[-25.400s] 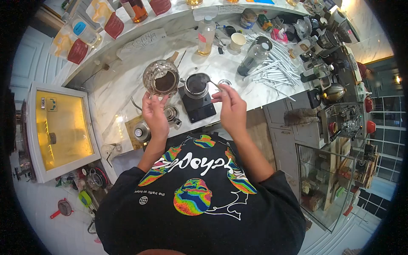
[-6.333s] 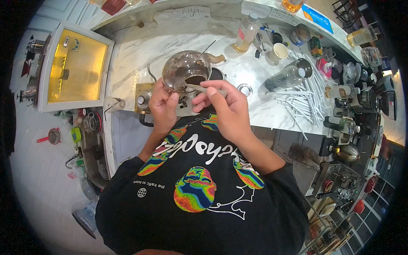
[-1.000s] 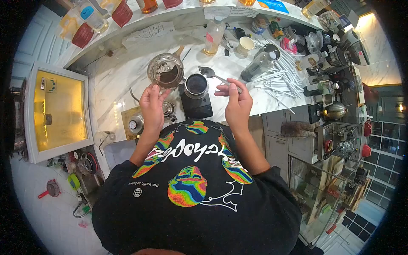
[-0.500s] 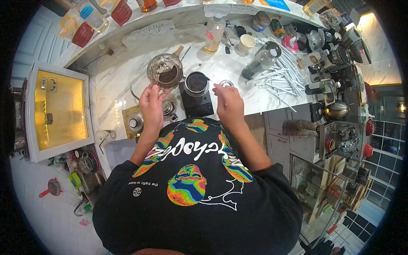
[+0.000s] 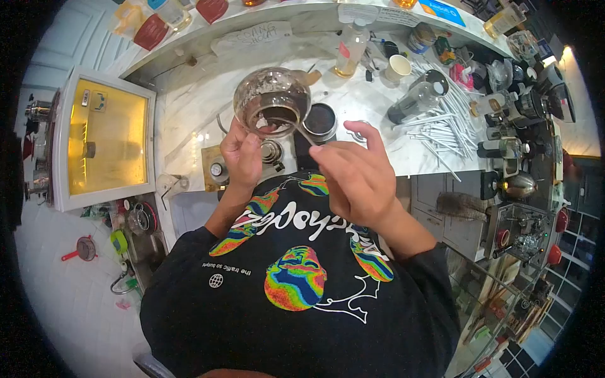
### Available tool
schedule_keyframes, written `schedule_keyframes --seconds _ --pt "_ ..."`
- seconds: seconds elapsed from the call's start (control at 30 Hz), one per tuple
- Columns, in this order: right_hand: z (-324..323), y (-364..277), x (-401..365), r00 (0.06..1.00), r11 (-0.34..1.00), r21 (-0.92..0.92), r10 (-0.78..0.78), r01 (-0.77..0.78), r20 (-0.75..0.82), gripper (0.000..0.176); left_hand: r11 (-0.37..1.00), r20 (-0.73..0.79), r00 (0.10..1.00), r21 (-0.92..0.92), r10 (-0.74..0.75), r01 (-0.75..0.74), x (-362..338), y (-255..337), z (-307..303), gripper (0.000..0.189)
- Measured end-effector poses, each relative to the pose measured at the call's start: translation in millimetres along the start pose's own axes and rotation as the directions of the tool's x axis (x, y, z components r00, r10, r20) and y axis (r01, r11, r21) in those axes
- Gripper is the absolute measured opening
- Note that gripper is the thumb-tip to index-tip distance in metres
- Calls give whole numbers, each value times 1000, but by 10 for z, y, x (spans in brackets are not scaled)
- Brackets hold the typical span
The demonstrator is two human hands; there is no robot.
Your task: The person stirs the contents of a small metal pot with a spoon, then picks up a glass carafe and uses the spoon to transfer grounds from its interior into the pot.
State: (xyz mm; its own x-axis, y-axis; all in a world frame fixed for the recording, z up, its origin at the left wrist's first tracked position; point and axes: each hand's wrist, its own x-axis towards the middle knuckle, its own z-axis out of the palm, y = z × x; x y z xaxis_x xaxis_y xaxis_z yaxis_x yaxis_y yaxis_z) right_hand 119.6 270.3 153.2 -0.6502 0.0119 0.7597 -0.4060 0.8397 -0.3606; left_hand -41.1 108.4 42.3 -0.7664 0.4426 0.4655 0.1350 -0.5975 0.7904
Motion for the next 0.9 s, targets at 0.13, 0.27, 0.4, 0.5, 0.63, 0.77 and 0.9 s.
schedule_keyframes --seconds 0.13,0.27,0.4,0.5,0.63,0.77,0.9 --pt "-30 55 230 971 977 -86 -177 193 160 36 1000 9 1000 11 26 -26 79 164 76 28" --pt "-157 98 495 922 942 -102 -285 320 263 38 999 -5 999 1 46 -46 192 316 159 29" --pt "-186 88 632 898 924 -102 -326 369 295 38 997 -17 996 10 83 -83 284 420 212 29" --pt "-221 76 646 887 934 -52 -316 352 337 39 981 14 987 107 162 -163 351 423 157 30" --pt "-359 107 666 861 932 -26 -323 362 393 41 978 49 984 116 169 -174 405 480 139 30" --pt "-311 123 741 861 876 -139 -405 462 308 43 994 78 992 37 96 -99 410 465 208 29" --pt "-266 137 679 872 897 -163 -334 411 359 44 996 89 996 86 1 -9 465 455 193 28"
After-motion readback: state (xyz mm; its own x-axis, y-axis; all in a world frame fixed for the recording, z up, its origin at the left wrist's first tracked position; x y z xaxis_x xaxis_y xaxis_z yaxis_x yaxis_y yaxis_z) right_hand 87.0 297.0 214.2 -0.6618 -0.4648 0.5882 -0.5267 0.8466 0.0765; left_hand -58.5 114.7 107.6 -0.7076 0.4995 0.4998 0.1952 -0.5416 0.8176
